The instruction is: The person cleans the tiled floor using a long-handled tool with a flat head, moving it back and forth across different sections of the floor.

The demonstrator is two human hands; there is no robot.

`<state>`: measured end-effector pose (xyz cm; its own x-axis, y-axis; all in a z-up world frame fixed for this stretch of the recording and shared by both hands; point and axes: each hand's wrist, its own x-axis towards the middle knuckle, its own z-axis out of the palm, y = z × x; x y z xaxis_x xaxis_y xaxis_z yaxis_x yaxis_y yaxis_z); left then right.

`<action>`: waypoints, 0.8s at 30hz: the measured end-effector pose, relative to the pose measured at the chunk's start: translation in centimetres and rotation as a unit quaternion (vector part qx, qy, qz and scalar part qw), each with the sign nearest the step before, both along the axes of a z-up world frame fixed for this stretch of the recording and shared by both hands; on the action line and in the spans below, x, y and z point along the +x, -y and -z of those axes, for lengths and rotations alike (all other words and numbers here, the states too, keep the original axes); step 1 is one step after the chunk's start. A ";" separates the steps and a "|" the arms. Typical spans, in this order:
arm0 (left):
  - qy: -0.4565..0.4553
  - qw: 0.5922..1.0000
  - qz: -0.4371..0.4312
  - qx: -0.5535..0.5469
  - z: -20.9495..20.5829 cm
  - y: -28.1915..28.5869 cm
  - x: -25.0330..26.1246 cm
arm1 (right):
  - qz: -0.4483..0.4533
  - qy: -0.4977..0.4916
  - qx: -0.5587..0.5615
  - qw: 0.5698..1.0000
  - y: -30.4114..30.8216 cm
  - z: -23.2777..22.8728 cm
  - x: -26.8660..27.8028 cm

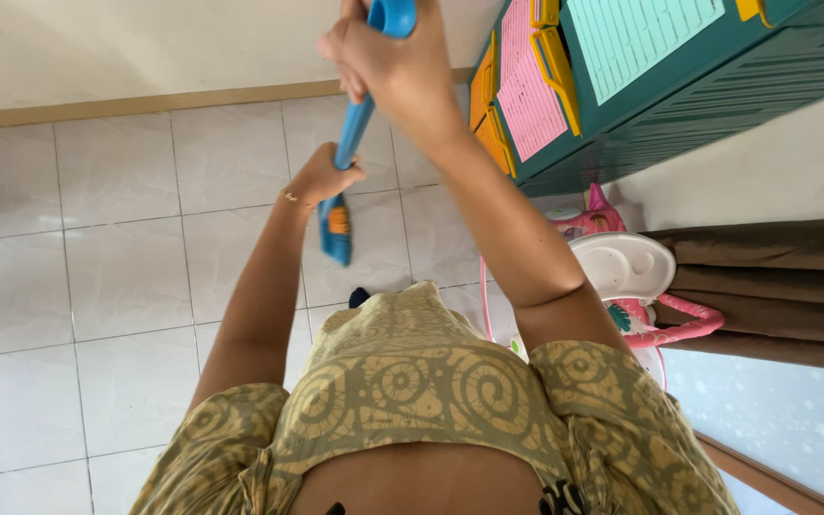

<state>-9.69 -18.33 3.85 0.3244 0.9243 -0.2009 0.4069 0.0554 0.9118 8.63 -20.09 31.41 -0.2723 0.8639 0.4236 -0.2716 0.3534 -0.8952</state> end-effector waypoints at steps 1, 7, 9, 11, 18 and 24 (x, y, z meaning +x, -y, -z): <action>0.008 1.000 -0.019 -0.016 -0.4 0.4 -0.4 | -0.009 -0.006 -0.001 1.000 0.4 0.7 -0.4; -0.049 0.998 -0.034 -0.007 -2.6 -0.5 3.9 | 0.031 -0.039 -0.022 0.999 -0.7 -0.4 4.1; 0.057 0.994 0.040 0.082 -1.9 -1.7 7.0 | 0.050 -0.018 0.000 0.999 -0.9 -2.1 5.0; 0.063 0.991 0.063 0.101 0.0 -2.4 10.1 | 0.164 0.222 -0.102 0.956 -0.4 -2.8 4.0; 0.158 0.972 0.027 0.171 4.4 -0.9 11.0 | 0.031 0.314 0.110 0.942 3.5 -0.1 -5.4; 0.087 0.996 -0.005 0.034 2.0 0.7 3.0 | -0.002 0.100 -0.009 0.995 2.0 -2.4 -1.6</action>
<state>-6.67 -19.00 1.81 0.3388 0.9375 -0.0789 0.2425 -0.0059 0.9701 7.02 -22.07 33.84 -0.3534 0.8698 0.3443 -0.0886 0.3353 -0.9380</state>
